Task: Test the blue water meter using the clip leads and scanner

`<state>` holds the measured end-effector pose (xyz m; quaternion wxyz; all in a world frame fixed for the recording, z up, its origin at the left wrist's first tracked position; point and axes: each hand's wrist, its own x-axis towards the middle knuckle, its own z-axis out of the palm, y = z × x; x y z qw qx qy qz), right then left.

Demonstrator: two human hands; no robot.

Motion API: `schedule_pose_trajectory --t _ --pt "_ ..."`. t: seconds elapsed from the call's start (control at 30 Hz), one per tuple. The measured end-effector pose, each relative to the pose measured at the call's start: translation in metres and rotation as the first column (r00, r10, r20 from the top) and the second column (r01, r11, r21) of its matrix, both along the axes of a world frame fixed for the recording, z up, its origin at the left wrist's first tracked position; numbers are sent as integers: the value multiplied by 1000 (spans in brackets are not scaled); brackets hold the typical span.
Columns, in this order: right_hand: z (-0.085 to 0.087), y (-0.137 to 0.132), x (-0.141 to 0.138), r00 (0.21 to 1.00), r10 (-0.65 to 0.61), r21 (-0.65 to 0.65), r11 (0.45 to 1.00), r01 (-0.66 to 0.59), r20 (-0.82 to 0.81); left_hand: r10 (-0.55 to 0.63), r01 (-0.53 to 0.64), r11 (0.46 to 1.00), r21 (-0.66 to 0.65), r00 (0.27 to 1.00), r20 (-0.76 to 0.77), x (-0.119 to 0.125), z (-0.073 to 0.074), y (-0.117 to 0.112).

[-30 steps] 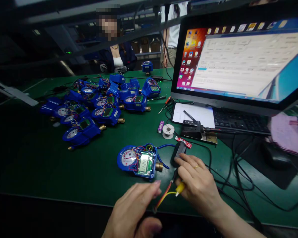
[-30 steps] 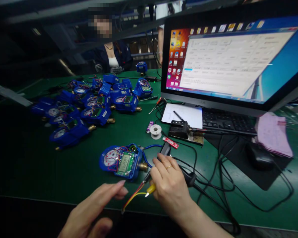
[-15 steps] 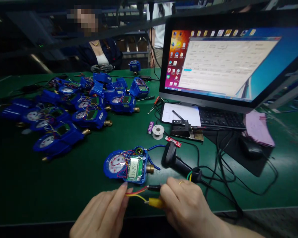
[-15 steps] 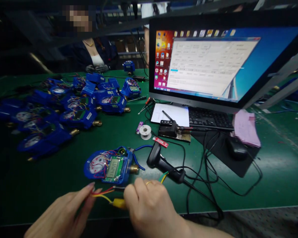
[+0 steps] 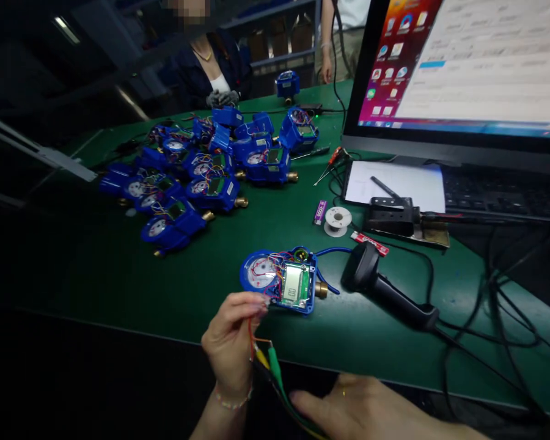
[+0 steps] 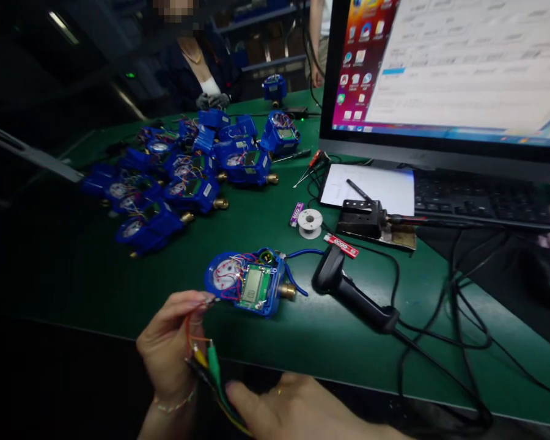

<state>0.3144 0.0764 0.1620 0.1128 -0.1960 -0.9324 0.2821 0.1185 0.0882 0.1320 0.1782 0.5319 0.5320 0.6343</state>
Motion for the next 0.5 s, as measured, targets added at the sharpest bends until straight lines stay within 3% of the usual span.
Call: schedule_pose_trajectory --t 0.1,0.2,0.3,0.5 --pt "-12 -6 -4 995 77 111 990 -83 60 -140 151 985 78 981 -137 4 -13 -6" --pt "-20 -9 -5 998 43 201 978 -52 50 -174 253 954 162 905 -389 3 -25 -10" --pt "-24 -11 -3 998 42 212 976 -53 54 -146 281 941 190 841 -522 0 -33 -11" --pt "-32 -16 2 1000 15 183 983 -17 12 -103 256 951 172 789 -605 -3 -35 -7"
